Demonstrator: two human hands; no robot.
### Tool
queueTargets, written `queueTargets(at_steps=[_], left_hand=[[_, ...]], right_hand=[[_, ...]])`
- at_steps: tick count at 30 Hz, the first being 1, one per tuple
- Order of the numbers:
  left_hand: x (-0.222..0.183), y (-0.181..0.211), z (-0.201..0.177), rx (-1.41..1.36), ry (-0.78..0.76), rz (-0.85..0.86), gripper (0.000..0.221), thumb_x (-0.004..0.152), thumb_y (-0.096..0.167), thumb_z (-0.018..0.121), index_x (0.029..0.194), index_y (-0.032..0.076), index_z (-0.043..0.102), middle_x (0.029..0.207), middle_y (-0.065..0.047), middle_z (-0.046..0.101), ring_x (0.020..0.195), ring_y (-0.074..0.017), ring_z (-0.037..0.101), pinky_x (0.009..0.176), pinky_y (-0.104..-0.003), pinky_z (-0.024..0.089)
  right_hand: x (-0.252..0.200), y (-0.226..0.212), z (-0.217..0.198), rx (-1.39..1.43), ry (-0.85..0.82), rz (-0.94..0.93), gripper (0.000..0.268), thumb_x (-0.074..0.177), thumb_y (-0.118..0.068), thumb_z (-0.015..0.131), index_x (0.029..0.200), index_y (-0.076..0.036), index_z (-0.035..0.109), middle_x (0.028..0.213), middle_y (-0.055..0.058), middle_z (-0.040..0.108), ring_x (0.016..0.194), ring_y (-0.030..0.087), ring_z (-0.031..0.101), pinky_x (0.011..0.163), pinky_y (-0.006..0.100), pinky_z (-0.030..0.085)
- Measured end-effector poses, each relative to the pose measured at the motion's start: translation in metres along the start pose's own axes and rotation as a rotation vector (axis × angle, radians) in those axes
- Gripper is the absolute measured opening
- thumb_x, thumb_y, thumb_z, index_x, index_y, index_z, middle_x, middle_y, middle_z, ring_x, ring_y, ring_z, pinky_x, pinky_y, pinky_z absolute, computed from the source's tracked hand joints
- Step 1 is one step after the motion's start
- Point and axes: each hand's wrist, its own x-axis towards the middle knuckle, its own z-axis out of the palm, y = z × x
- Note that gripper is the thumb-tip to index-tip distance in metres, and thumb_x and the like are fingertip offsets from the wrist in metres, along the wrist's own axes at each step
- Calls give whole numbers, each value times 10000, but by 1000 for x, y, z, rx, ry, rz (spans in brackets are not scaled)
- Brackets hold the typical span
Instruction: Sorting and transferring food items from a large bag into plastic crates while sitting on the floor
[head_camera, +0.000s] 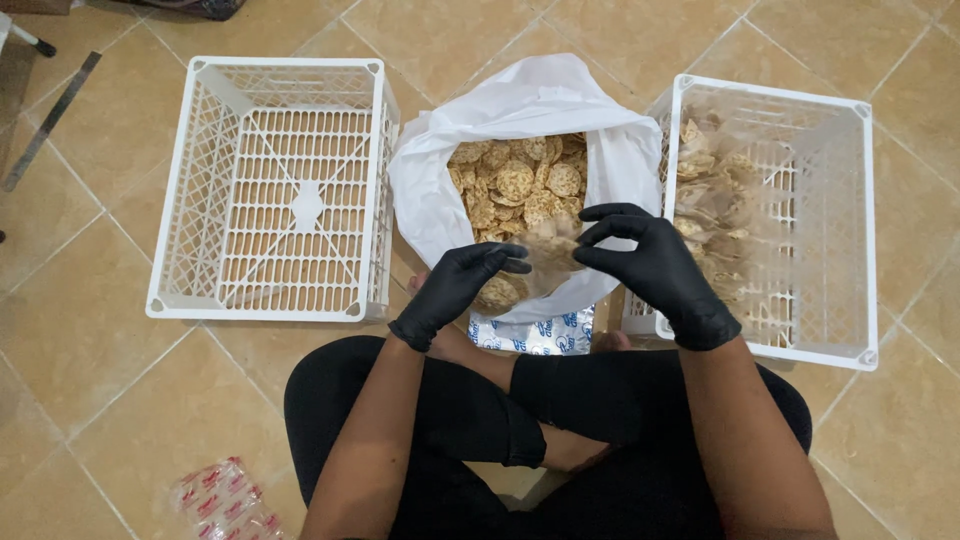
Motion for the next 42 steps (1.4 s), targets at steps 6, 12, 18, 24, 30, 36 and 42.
queueTargets(at_steps=[6, 12, 18, 24, 30, 36, 42], left_hand=[[4, -15, -7, 48, -34, 14, 325, 1080, 260, 545, 1301, 84, 706, 1216, -215, 720, 1163, -342, 656, 1093, -493, 445], [-4, 7, -2, 28, -79, -2, 368, 1095, 307, 497, 1331, 97, 685, 1237, -223, 711, 1189, -345, 635, 1094, -525, 429], [3, -50, -16, 28, -82, -36, 394, 1099, 285, 475, 1330, 33, 670, 1327, -293, 641, 1277, -455, 565, 1111, -528, 416], [4, 8, -11, 63, 122, -84, 326, 1053, 200, 508, 1254, 40, 709, 1283, -233, 685, 1275, -331, 594, 1108, -472, 439], [13, -14, -38, -75, 513, -113, 350, 1042, 321, 549, 1276, 115, 711, 1306, -145, 684, 1282, -258, 594, 1135, -444, 436], [20, -46, -53, -117, 637, -158, 365, 1030, 330, 600, 1290, 90, 691, 1298, -172, 660, 1256, -291, 596, 1130, -483, 422], [19, -34, -40, -144, 561, -110, 350, 1041, 362, 587, 1260, 130, 732, 1273, -146, 690, 1231, -263, 593, 1103, -472, 438]], right_hand=[[3, 5, 4, 95, 1, 17, 128, 830, -130, 839, 918, -52, 788, 1273, 198, 710, 1217, 412, 645, 1066, 512, 470], [5, 1, 14, -35, -99, 66, 174, 773, -178, 868, 891, -73, 795, 1193, 196, 740, 1135, 419, 686, 1024, 494, 496], [7, 11, 31, -3, -138, 152, 195, 795, -247, 849, 950, -132, 821, 1019, 103, 790, 1020, 321, 723, 970, 459, 524], [23, 33, 27, 359, 92, 89, 241, 1036, -250, 648, 1158, -74, 759, 1078, 165, 764, 959, 239, 708, 973, 395, 545], [49, 97, 33, 382, 209, 121, 234, 1053, -251, 674, 1229, -104, 721, 1060, 173, 745, 969, 263, 742, 895, 362, 596], [66, 160, 78, -318, 90, 146, 376, 964, -351, 723, 1320, -233, 699, 1274, 88, 713, 1119, 288, 697, 952, 446, 568], [69, 145, 87, -632, -82, 61, 629, 982, -105, 544, 1591, -130, 386, 1562, 258, 422, 1299, 496, 545, 1021, 595, 516]])
